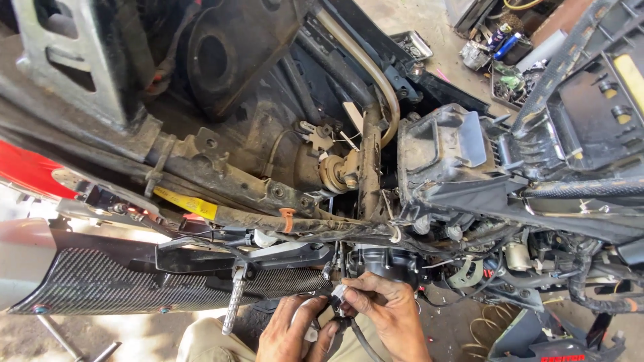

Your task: Reassembling and connecting the electrical components of a motorcycle fuel pump

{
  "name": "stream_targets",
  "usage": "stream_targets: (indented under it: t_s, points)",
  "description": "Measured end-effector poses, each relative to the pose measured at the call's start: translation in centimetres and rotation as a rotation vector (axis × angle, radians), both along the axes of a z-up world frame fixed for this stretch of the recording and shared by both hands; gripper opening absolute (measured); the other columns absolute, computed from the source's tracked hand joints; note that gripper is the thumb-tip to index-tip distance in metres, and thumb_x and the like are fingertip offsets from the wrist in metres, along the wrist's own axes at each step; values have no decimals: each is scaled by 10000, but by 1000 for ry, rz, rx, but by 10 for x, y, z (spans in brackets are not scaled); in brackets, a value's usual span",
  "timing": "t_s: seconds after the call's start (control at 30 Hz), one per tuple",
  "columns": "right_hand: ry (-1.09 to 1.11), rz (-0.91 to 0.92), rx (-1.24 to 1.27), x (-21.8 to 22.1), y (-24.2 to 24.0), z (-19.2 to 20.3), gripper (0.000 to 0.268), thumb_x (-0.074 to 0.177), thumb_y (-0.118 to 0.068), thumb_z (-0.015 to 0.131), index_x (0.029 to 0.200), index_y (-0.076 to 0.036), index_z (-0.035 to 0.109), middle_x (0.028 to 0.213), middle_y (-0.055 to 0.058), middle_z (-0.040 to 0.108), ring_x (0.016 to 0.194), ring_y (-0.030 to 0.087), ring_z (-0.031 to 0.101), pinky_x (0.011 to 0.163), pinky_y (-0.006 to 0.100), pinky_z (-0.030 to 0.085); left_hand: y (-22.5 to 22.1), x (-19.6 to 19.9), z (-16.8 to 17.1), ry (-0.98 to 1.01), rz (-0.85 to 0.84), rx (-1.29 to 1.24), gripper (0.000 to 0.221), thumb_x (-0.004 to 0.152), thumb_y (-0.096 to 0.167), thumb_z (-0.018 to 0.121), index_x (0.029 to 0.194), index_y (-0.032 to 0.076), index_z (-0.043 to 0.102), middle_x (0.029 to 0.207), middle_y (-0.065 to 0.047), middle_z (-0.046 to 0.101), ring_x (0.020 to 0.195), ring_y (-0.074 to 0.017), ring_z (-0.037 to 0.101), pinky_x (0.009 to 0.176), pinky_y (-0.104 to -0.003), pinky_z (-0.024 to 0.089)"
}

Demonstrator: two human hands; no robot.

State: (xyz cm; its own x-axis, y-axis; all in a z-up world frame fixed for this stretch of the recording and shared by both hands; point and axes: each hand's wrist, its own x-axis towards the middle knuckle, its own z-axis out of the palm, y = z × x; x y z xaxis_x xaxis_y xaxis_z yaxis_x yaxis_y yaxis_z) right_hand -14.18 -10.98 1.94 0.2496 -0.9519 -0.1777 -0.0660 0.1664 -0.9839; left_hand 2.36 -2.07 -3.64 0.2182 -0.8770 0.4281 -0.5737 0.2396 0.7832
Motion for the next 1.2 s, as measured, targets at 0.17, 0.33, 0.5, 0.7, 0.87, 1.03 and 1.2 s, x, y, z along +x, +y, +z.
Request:
stream_targets:
  t_s: [0.17, 0.33, 0.5, 0.7, 0.87, 1.03, 1.2]
  points:
    - [17, -21, 25, 0, 0, 9, 219, 808, -24, 831, 992, 87, 865, 805, 99, 722, 703, 186, 690, 632, 289, 635, -3, -6, 19, 142, 24, 5, 358, 940, 406, 637, 1161, 132, 709, 1059, -5, 737, 938, -173, 721, 812, -280, 565]
    - [-60, -60, 120, -6, 0, 6, 265, 796, 13, 833, 1043, 109, 847, 832, 99, 701, 726, 212, 718, 710, 293, 665, -4, -10, 29, 204, 22, 102, 363, 926, 435, 644, 1139, 154, 733, 1007, 15, 753, 905, -143, 752, 774, -263, 578]
    - [-12, -125, 173, -4, 0, 12, 298, 764, -10, 856, 1051, 71, 865, 959, 97, 764, 929, 211, 752, 851, 304, 662, -6, -10, 36, 223, 10, 168, 345, 924, 443, 645, 1103, 160, 728, 949, 30, 753, 836, -124, 768, 729, -264, 590]
    - [-16, -125, 150, -5, -1, 15, 287, 764, -15, 853, 1043, 55, 857, 977, 116, 805, 925, 218, 777, 861, 300, 670, -7, -13, 40, 268, 4, 232, 352, 918, 427, 635, 1121, 159, 741, 984, 29, 779, 897, -131, 777, 784, -268, 582]
    - [15, -83, 141, -6, 0, 23, 284, 813, -77, 820, 1064, 54, 848, 905, 109, 793, 740, 203, 768, 714, 283, 679, -6, -21, 45, 308, 76, 290, 363, 898, 444, 651, 1108, 166, 750, 995, 30, 811, 927, -138, 792, 809, -265, 582]
    - [-48, -83, 86, -10, -2, 5, 240, 813, -31, 814, 1036, 54, 839, 941, 130, 814, 775, 210, 769, 711, 297, 697, -6, -27, 45, 309, 93, 268, 364, 908, 440, 637, 1104, 153, 744, 1022, 15, 821, 961, -146, 798, 818, -277, 599]
    - [-116, -68, 15, -11, -2, 2, 221, 824, -32, 808, 1021, 63, 832, 906, 135, 797, 719, 208, 753, 661, 305, 709, -7, -29, 51, 297, 100, 228, 358, 914, 427, 632, 1104, 145, 743, 1019, 3, 822, 947, -156, 801, 811, -273, 588]
